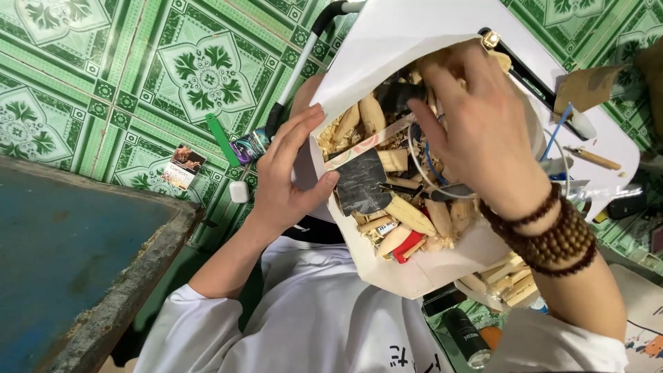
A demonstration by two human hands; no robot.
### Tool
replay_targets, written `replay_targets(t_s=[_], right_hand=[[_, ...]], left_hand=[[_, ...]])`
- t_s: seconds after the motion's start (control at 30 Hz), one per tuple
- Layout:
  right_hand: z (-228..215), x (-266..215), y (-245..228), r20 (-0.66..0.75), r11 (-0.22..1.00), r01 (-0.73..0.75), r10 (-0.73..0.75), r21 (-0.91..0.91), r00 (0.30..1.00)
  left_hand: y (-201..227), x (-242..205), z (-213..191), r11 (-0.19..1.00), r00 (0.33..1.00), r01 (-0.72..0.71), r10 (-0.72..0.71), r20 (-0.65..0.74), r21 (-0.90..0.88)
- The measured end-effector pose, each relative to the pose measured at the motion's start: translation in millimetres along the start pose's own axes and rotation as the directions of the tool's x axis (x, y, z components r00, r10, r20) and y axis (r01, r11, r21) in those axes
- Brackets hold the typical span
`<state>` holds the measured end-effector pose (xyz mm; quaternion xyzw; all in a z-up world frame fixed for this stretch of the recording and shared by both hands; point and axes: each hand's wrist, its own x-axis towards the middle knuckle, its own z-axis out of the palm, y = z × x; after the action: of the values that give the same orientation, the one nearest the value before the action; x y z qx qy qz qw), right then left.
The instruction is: Sorting through a box of wood scraps, shavings, and tools to organize them into different containers.
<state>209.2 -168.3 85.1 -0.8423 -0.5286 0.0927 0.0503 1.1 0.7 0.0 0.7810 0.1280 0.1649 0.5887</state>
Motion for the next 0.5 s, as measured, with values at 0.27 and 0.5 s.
replay_targets(t_s=[0.27, 0.5], right_hand=[[21, 5, -6, 0.277, 0.914, -0.263, 0.351, -0.308, 0.895], [11, -19, -18, 0.425, 0.908, -0.403, 0.32, 0.119, 0.847]], left_hand=[[0, 0, -1, 1.0, 1.0, -0.008, 0.008, 0.004, -0.029], [-3, -2, -1, 1.0, 1.0, 0.002, -0.002, -0.001, -0.025]])
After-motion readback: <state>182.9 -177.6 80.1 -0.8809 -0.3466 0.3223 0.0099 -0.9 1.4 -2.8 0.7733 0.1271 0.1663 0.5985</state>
